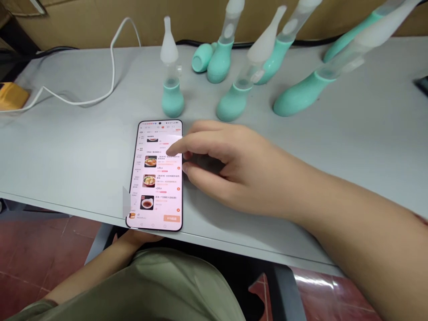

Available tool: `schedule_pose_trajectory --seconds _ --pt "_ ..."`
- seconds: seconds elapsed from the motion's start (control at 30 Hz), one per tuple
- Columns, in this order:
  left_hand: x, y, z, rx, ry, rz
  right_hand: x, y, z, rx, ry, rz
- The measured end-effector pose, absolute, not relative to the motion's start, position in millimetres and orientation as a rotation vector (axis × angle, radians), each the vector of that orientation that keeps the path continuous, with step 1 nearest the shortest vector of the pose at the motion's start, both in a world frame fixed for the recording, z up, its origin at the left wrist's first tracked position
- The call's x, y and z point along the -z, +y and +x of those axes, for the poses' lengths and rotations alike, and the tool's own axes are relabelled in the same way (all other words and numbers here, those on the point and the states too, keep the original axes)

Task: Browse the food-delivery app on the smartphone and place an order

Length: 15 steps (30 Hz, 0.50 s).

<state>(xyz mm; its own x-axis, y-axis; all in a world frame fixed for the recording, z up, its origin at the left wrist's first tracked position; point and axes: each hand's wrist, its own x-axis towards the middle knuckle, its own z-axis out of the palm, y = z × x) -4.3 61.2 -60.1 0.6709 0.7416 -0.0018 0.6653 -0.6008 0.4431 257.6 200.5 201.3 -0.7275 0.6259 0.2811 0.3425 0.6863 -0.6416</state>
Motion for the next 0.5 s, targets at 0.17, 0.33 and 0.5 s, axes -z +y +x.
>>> schedule_pose_trajectory --seconds 0.17,0.33,0.5 --pt "59.6 58.5 1.5 -0.276 1.143 2.465 -201.1 201.0 258.6 -0.778 -2.422 -0.741" --pt "59.7 56.8 -0.5 -0.332 1.134 2.478 -199.6 200.7 259.8 -0.828 -2.424 -0.753" --pt "68.1 50.7 1.2 -0.393 1.172 2.499 -199.2 200.4 258.7 -0.819 -2.407 -0.786"
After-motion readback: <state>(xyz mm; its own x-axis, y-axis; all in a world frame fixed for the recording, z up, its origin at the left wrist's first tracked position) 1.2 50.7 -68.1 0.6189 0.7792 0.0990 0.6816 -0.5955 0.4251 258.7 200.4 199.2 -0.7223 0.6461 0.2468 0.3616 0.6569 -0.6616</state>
